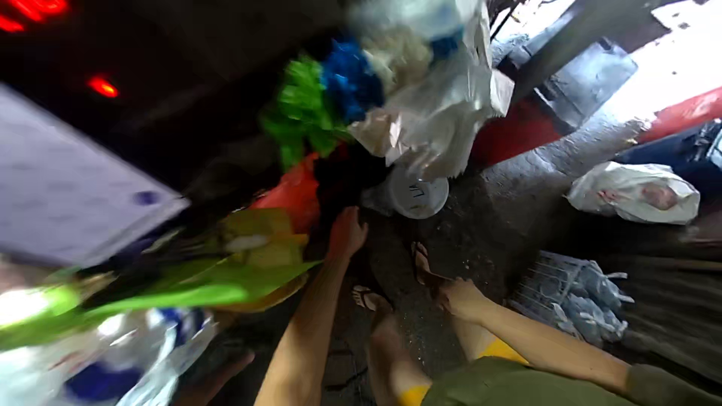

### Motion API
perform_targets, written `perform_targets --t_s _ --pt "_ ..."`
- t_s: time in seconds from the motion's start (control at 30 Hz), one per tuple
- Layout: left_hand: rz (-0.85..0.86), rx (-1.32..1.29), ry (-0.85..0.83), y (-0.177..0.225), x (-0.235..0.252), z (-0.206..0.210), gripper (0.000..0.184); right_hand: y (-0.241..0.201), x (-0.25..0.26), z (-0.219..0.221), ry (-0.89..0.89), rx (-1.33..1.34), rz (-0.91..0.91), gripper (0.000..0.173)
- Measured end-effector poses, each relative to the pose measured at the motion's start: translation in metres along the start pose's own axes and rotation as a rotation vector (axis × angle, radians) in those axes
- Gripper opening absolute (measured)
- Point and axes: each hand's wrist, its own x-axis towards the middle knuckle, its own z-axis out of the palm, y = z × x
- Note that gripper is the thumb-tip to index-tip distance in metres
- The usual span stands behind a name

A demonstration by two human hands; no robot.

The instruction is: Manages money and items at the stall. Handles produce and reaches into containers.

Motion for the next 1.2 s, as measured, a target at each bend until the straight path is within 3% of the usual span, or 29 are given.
perform_targets --t_s 0.13,0.27,0.33,0.4,0.53,0.63,0.87,0.97,1.13,1.2 --pt "-0.152 0.000 0.169 -0.028 0.105 0.032 0.059 0.084 0.040 0.028 0.032 0.106 0.187 0.067" --pt "-0.269 0.145 0.296 -0.063 0.180 0.048 0.058 0.117 0.076 0.056 0.123 0.231 0.221 0.074" --pt "-0.299 0.153 0.287 -0.058 0.183 0.036 0.047 0.118 0.089 0.056 0.166 0.248 0.223 0.073" --pt "-0.450 0.046 0.179 -0.029 0.166 -0.003 0.047 0.118 0.091 0.052 0.195 0.256 0.191 0.070" --pt "-0.622 -0.171 0.440 -0.025 0.155 -0.031 0.046 0.114 0.086 0.043 0.242 0.268 0.140 0.066" --pt "-0.733 -0.160 0.436 -0.047 0.160 -0.030 0.054 0.116 0.088 0.045 0.232 0.255 0.114 0.065" --pt "-0.668 -0.019 0.253 -0.078 0.184 -0.042 0.050 0.123 0.098 0.041 0.282 0.261 0.050 0.064" --pt "-0.666 -0.016 0.267 -0.086 0.189 -0.038 0.055 0.123 0.102 0.040 0.288 0.254 0.046 0.064" --pt "-0.688 0.090 0.195 -0.092 0.199 -0.040 0.044 0.126 0.105 0.041 0.291 0.243 0.039 0.065" --pt "-0.684 0.098 0.267 -0.092 0.203 -0.036 0.046 0.125 0.105 0.040 0.292 0.246 0.040 0.066"
